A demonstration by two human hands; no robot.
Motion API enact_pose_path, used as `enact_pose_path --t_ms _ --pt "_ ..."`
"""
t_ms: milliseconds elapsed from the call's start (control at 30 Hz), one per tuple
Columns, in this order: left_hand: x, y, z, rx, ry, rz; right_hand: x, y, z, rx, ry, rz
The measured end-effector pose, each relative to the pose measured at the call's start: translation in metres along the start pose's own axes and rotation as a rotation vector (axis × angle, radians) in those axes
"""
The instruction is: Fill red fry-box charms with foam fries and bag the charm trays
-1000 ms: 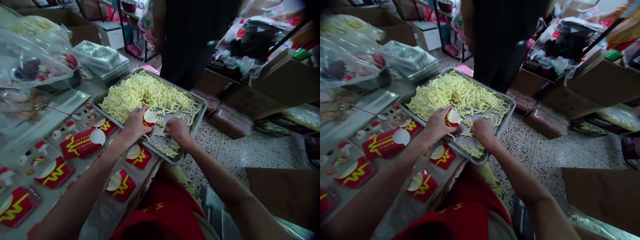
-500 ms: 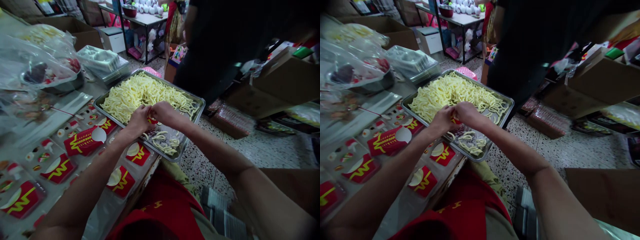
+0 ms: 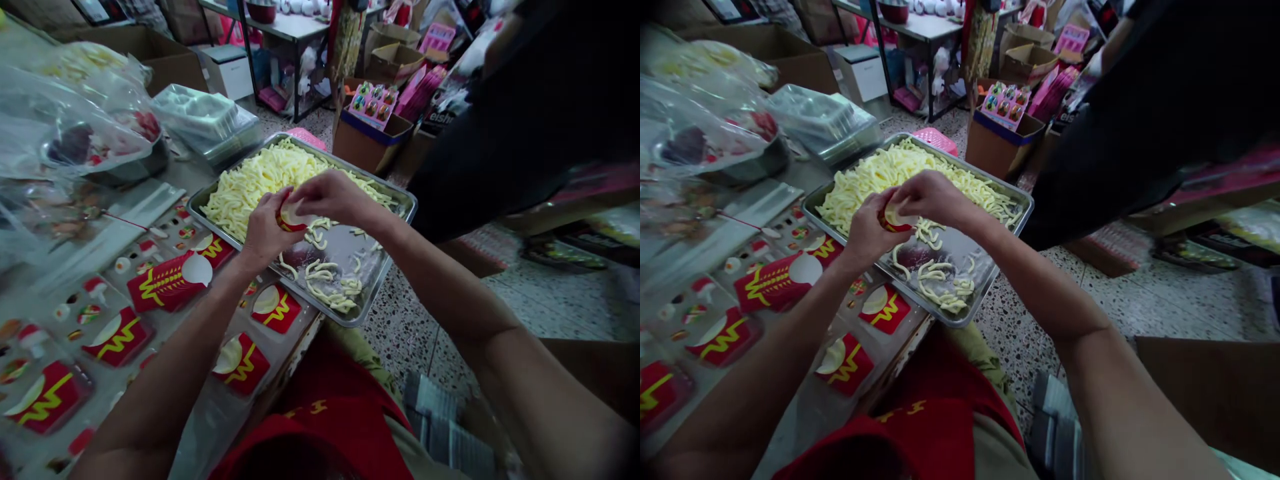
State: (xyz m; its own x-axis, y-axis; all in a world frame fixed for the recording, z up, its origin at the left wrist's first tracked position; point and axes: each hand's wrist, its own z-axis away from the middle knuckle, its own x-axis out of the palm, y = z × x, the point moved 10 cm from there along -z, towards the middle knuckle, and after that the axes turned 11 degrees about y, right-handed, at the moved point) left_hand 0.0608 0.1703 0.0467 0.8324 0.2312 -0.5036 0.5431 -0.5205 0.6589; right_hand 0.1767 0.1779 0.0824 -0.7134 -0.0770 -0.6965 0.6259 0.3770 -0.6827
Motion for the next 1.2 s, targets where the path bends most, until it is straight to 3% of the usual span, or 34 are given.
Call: enact_pose_path --t_ms 67,167,333,433,600,767,833,933,1067,1133,1200 --pt "-0.006 -0.009 -0.002 -0.020 -0.003 -0.020 -0.013 0.021 0.019 0.066 0.085 0.149" --pt "-0.016 -0.021 0.003 -0.075 -0.010 -0.048 0.012 0.052 0.067 0.089 -0.021 0.325" --pt "-0.015 -0.012 0.016 -0.058 -0.116 -0.036 0.059 0.052 0.107 -0.143 -0.146 0.356" --pt "-0.007 -0.008 0.023 -0.064 -0.203 -0.072 0.071 0.049 0.106 -0.146 -0.213 0.407" --pt "0.012 -0.014 0.037 -0.057 -0.377 -0.135 0.068 0.056 0.094 0.032 -0.112 0.593" --pt "0.013 -0.016 0.042 -0.032 -0.375 -0.150 0.032 0.073 0.083 0.396 0.178 0.189" --pt "0.014 -0.010 0.045 -0.028 -0.350 -0.162 0.022 0.061 0.073 0.378 0.290 0.102" --pt "0.011 0.002 0.048 -0.036 -0.248 -0.201 0.026 0.028 0.056 0.268 0.330 0.228" --pt "-0.017 0.008 0.052 -0.104 -0.094 -0.251 0.059 -0.017 0.041 0.110 0.150 0.159" --pt "-0.040 0.003 0.057 -0.163 -0.049 -0.274 0.077 -0.044 0.041 -0.029 -0.002 0.059" --pt "-0.067 -0.003 0.065 -0.217 -0.019 -0.296 0.082 -0.068 0.043 -0.143 -0.034 0.025"
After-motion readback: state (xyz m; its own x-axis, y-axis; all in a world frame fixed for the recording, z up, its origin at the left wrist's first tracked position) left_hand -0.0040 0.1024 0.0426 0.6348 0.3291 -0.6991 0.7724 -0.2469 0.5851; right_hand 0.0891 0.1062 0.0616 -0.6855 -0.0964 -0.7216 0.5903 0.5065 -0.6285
